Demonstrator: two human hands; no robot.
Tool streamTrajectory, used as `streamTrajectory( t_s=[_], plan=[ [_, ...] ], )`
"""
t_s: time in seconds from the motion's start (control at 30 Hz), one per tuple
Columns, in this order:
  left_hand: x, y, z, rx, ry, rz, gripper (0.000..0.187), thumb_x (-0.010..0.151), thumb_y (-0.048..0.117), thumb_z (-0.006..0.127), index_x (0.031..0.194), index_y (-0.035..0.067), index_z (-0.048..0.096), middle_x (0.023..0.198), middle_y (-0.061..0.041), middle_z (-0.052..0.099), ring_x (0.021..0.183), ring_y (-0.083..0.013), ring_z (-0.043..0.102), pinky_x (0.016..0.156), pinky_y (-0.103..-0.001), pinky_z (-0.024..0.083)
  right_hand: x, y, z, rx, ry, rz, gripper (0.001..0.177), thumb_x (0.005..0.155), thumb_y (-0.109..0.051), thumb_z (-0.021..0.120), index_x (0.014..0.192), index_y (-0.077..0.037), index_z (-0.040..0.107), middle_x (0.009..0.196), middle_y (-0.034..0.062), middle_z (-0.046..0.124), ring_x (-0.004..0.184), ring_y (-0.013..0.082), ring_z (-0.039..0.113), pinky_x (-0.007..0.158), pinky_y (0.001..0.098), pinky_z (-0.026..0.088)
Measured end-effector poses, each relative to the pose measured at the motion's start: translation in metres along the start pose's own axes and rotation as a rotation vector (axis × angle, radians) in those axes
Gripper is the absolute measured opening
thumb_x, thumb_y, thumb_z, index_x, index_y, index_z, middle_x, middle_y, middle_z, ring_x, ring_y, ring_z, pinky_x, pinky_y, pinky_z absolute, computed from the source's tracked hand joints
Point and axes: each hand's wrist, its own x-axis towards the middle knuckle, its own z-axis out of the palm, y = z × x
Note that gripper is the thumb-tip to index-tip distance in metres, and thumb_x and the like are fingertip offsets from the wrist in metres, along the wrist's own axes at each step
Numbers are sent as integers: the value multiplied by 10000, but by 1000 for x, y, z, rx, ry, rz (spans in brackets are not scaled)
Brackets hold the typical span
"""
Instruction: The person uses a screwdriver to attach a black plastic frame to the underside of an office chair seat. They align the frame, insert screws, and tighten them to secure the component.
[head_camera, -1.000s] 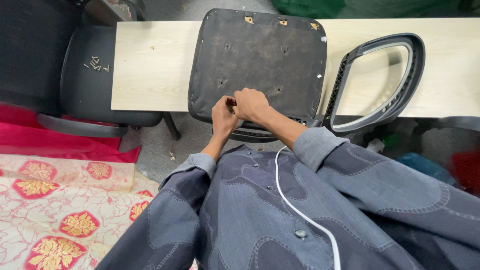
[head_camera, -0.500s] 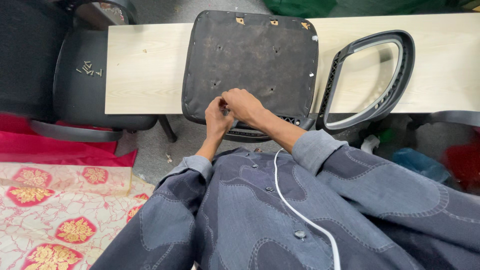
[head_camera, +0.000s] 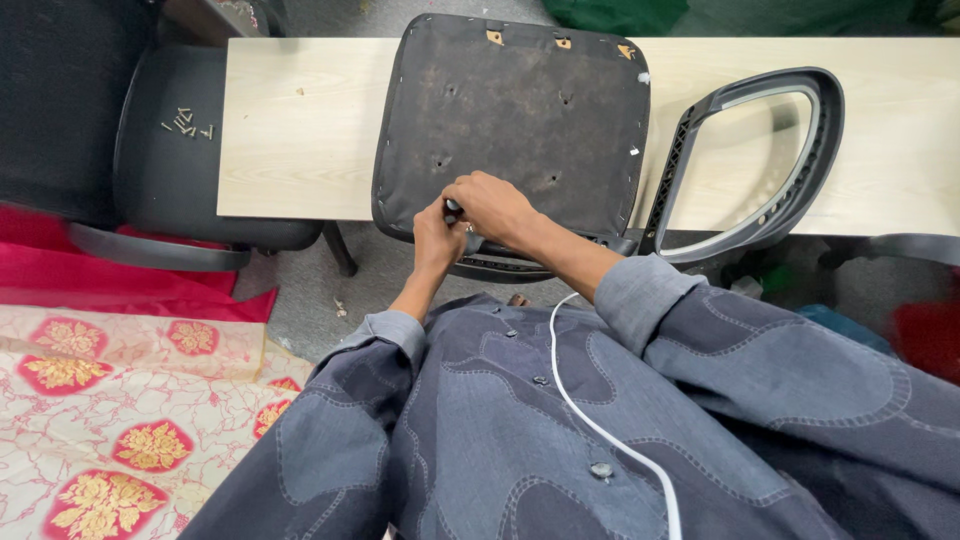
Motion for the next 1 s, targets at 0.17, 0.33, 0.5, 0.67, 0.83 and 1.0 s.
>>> streamTrajectory(
  t_s=[0.17, 0.33, 0.5, 0.67, 0.83, 1.0],
  plan=[
    [-3, 7, -4, -28, 33, -2, 247, 781, 17, 695, 1025, -3, 667, 890, -214, 723, 834, -360, 749, 723, -406, 568, 4, -11, -2, 11, -65, 140, 201, 769, -135, 765, 930, -15, 749, 953, 205, 730, 922, 412, 698, 779, 500, 566],
    [-4, 6, -1, 47, 59, 25, 183, 781, 5, 679, 963, -7, 665, 889, -233, 713, 874, -417, 713, 732, -432, 554, 7, -15, -8, 28, -88, 234, 171, 777, -162, 729, 862, -15, 747, 887, 221, 727, 842, 425, 705, 743, 506, 574],
    [-2, -8, 6, 49, 11, -16, 158, 859, -9, 625, 1007, -11, 682, 860, -263, 680, 844, -477, 659, 698, -460, 529, 11, -9, -5, -68, -131, 251, 237, 780, -216, 759, 847, 10, 733, 919, 222, 721, 880, 415, 702, 767, 497, 571],
    [4, -21, 5, 5, -55, -69, 184, 795, -4, 672, 976, -28, 649, 865, -236, 722, 848, -391, 738, 722, -409, 565, 13, 5, 4, 29, -110, -15, 258, 774, -106, 743, 1021, -32, 729, 1058, 178, 744, 1000, 383, 701, 824, 484, 562],
    [0, -14, -3, -43, -47, -49, 235, 785, 8, 722, 1007, -33, 656, 895, -202, 750, 858, -323, 768, 753, -375, 577, 20, 4, 0, -12, -193, 93, 260, 782, -170, 804, 974, -6, 742, 969, 210, 737, 923, 397, 713, 781, 481, 575],
    [4, 1, -9, -48, 28, -93, 252, 772, 16, 745, 1006, -22, 660, 903, -189, 748, 854, -306, 769, 766, -362, 590, 23, -9, -11, -27, -131, 193, 317, 756, -267, 852, 843, 22, 756, 787, 241, 709, 779, 425, 710, 688, 488, 576]
  ],
)
